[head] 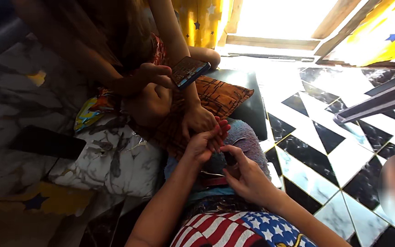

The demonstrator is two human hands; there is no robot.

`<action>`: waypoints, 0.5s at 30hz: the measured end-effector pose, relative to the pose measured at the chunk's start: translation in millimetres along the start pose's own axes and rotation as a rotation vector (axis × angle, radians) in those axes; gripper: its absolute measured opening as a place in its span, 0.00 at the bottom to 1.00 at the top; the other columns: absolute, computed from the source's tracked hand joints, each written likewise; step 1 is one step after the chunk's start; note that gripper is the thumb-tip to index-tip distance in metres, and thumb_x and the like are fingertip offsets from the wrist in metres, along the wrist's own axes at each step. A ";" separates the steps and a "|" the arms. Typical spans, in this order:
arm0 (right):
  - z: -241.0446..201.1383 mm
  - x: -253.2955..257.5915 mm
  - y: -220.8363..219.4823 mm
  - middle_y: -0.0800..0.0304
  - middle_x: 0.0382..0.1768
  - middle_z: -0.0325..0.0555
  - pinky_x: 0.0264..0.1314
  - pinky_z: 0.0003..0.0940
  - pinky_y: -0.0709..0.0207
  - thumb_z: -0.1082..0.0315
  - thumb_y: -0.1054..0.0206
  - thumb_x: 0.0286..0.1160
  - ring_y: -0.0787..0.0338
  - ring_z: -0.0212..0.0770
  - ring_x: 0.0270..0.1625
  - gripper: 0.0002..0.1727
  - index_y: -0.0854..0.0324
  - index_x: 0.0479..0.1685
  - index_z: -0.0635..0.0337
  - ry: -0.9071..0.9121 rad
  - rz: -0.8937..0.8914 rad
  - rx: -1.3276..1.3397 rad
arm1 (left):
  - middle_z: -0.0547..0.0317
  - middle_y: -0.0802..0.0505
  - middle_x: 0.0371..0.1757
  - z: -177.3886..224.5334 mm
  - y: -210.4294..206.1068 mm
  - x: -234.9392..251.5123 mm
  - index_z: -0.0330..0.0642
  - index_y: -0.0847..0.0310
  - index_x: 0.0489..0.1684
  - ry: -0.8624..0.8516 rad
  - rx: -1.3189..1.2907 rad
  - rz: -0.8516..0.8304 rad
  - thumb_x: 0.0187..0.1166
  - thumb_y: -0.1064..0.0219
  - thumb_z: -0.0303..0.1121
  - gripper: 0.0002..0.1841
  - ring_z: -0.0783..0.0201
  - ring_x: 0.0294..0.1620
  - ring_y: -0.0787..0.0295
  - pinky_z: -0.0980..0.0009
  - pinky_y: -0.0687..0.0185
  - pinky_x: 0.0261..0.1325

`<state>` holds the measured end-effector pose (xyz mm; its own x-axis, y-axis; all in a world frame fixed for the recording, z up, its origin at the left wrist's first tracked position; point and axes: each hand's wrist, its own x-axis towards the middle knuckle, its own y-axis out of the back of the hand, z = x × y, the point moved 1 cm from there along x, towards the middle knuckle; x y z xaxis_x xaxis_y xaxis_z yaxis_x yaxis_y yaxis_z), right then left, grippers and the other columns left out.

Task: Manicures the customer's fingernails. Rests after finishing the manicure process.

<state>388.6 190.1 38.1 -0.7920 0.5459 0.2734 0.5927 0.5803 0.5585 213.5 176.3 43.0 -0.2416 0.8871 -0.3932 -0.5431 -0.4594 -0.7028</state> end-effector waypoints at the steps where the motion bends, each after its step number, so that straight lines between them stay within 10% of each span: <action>1: -0.4 0.7 -1.1 0.11 0.58 0.50 0.38 0.29 0.13 0.67 0.32 0.70 0.10 0.32 0.38 0.30 0.30 0.76 0.61 0.008 0.015 0.003 | 0.47 0.06 0.57 0.1 -0.1 -0.1 0.36 0.20 0.67 -0.002 -0.001 0.001 0.87 0.43 0.22 0.15 0.55 0.55 0.05 0.62 0.11 0.62; 15: 9.3 -2.9 -0.5 0.12 0.61 0.48 0.38 0.30 0.13 0.65 0.33 0.71 0.10 0.31 0.38 0.32 0.31 0.79 0.60 -0.060 0.043 -0.060 | 0.46 0.05 0.56 -1.5 -2.2 1.9 0.36 0.18 0.65 0.018 0.002 0.013 0.86 0.41 0.23 0.14 0.55 0.53 0.04 0.64 0.10 0.60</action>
<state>392.0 193.8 29.7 -0.7544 0.6062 0.2518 0.6151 0.5189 0.5936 215.4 178.9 42.9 -0.2337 0.8803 -0.4128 -0.5421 -0.4704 -0.6963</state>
